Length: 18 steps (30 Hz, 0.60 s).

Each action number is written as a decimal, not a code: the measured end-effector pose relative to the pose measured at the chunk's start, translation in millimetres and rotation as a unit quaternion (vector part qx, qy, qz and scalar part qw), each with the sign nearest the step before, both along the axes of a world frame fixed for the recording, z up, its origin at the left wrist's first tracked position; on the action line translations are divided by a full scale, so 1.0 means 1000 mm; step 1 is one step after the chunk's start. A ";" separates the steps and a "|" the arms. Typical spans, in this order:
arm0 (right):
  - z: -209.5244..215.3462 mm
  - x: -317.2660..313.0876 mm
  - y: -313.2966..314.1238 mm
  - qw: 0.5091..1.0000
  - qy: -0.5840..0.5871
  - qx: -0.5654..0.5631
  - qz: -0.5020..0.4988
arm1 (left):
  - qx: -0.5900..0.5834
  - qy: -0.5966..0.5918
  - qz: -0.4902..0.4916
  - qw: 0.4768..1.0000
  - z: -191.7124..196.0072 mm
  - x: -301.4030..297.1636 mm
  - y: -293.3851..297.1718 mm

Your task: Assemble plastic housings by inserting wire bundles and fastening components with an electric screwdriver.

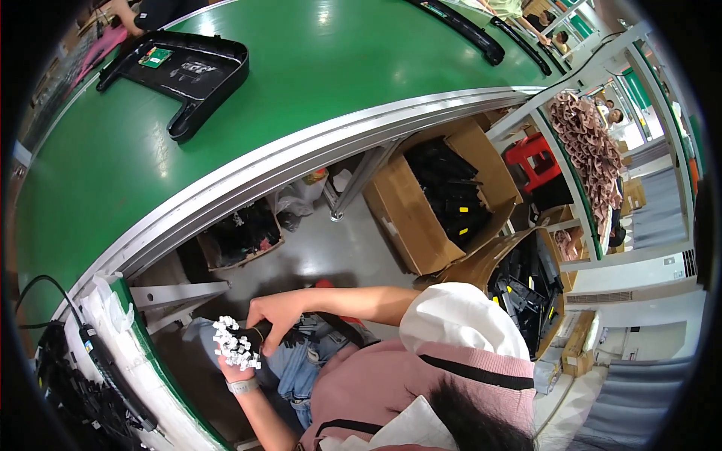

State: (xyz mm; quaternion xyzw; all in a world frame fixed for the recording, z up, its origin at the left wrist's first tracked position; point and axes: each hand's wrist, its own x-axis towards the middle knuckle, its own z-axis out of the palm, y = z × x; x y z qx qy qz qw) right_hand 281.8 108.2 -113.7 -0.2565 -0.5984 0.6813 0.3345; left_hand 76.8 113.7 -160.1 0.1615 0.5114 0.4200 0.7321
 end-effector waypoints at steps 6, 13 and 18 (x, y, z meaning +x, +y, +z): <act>-0.015 -0.045 0.008 0.957 0.025 0.269 0.105 | 0.446 0.359 -0.255 0.779 0.009 -0.015 0.010; 0.006 -0.053 0.010 0.961 -0.042 0.268 -0.046 | 0.474 0.460 -0.156 0.734 -0.008 -0.058 -0.005; 0.001 -0.049 -0.001 0.970 -0.044 0.232 -0.062 | 0.476 0.427 -0.199 0.742 -0.003 -0.058 0.001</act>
